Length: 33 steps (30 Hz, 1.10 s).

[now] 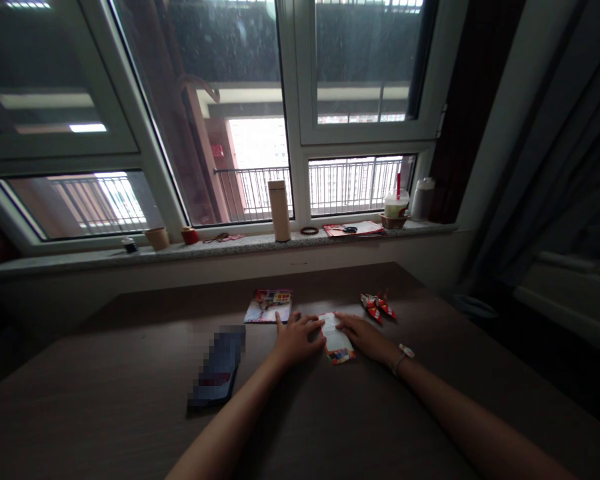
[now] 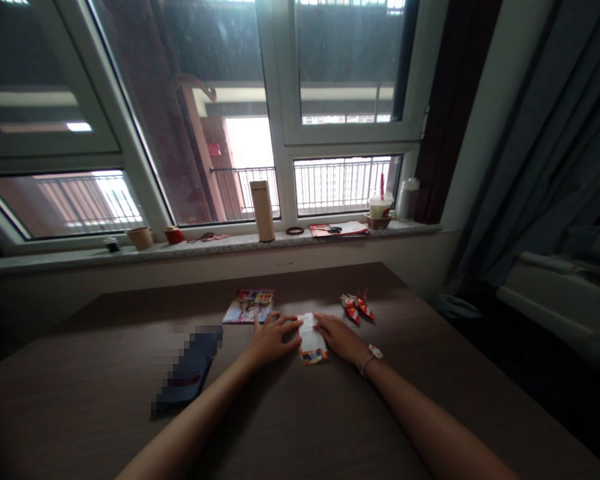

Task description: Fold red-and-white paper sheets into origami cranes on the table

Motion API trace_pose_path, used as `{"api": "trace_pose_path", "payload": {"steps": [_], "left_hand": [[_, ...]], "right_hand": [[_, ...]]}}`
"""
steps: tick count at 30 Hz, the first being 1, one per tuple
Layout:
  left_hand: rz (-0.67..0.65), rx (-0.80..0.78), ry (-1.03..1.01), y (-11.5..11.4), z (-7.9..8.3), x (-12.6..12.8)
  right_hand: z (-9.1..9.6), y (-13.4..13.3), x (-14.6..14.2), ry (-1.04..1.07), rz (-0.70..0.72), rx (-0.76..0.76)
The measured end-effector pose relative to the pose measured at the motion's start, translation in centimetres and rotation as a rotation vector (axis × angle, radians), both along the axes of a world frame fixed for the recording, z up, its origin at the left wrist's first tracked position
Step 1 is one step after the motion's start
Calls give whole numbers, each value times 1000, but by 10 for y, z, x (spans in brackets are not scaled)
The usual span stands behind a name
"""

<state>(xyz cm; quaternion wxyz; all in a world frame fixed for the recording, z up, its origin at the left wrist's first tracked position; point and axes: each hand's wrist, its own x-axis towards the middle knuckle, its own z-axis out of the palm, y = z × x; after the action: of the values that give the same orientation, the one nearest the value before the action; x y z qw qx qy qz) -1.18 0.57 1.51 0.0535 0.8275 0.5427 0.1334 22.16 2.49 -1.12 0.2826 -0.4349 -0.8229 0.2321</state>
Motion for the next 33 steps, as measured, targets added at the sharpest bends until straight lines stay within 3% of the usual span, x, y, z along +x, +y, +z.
{"api": "trace_pose_path", "payload": {"steps": [7,19,33], "left_hand": [[-10,-4,8,2,1,0],[-15,-16,-11,2,3,-1],[-8,-15,9,1,3,-2]], "right_hand": [[-2,6,10,-79,55,-3],[28,0,25,-290,158,-250],[28,2,31,-231,195,-294]]}}
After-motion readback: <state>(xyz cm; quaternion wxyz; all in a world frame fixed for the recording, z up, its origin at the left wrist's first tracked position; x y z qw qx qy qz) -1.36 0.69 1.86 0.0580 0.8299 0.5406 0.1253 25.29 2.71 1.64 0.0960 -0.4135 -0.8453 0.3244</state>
